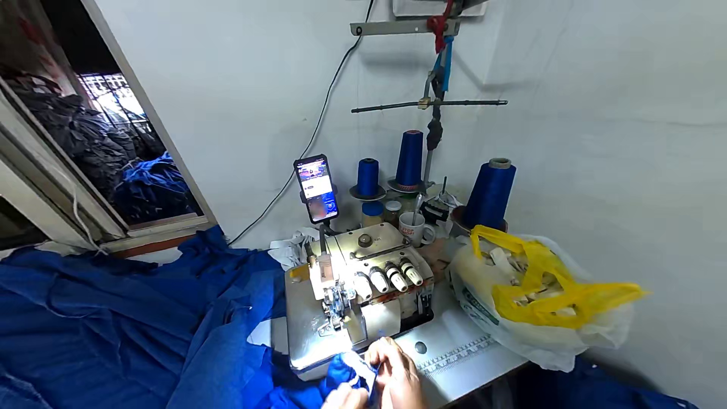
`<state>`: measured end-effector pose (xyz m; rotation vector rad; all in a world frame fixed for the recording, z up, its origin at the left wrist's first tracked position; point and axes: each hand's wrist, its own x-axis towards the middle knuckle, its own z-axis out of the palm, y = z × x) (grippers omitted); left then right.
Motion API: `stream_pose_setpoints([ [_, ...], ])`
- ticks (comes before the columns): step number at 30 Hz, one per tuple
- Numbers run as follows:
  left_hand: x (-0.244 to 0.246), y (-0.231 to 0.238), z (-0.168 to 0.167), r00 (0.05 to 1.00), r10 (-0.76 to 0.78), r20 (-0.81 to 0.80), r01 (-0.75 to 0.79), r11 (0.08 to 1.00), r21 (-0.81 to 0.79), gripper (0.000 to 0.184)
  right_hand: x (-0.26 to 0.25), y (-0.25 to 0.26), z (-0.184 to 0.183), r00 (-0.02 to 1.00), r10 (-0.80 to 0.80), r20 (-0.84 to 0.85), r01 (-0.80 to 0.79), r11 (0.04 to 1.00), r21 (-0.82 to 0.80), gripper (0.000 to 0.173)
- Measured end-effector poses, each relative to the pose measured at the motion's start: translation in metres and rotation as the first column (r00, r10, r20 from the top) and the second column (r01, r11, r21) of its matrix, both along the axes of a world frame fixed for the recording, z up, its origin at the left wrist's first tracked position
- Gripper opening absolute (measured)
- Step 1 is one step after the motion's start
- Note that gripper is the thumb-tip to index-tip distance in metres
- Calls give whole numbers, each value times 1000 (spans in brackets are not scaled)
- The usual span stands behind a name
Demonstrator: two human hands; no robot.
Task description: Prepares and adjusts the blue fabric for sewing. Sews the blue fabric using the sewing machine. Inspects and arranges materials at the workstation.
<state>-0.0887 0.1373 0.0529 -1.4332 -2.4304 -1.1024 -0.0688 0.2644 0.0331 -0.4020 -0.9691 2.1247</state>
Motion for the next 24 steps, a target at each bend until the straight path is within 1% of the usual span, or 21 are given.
stream_pose_setpoints([
  [1,-10,-6,18,997,-32,66,26,995,93,16,3,0,6,1000,-9,-11,9,999,35,38],
  [3,-34,-28,54,979,-70,192,12,957,289,17,12,-4,12,1000,18,-20,-14,978,208,32],
  [4,-47,-41,70,969,-91,228,-3,925,381,18,17,-8,12,999,41,-28,-29,944,328,29],
  [6,-68,-62,97,963,-104,249,-39,859,510,19,23,-20,13,994,102,-45,-61,838,542,20],
  [7,-77,-70,107,964,-104,244,-50,833,551,20,24,-28,14,991,127,-48,-69,779,623,19],
  [9,-89,-84,125,971,-114,210,-41,788,614,20,20,-45,17,985,170,-41,-83,661,746,34],
  [11,-98,-98,142,976,-145,163,4,757,654,20,9,-61,15,975,216,-46,-85,561,823,43],
  [14,-109,-113,163,986,-156,55,84,760,644,18,-4,-85,20,964,264,-25,-109,481,870,47],
  [17,-114,-122,177,993,-111,-26,102,755,647,17,-10,-104,27,958,285,23,-158,461,873,45],
  [18,-116,-127,182,993,-106,-57,117,750,651,16,-12,-108,28,950,311,24,-174,464,869,40],
  [19,-116,-131,187,991,-98,-88,131,745,654,17,-13,-110,27,939,345,10,-185,479,858,31],
  [20,-114,-136,192,990,-71,-118,132,749,650,17,-14,-109,28,924,383,-7,-209,521,828,22],
  [21,-112,-140,197,989,-14,-151,108,760,641,17,-14,-107,30,914,406,-1,-258,584,770,21],
  [22,-109,-144,200,978,91,-188,47,780,624,18,-14,-103,32,926,376,34,-290,649,703,22],
  [23,-108,-148,200,942,233,-241,-50,809,586,20,-14,-98,32,959,275,72,-252,702,666,22],
  [24,-109,-151,197,872,380,-310,-176,833,525,25,-15,-94,29,988,128,89,-154,721,675,22],
])
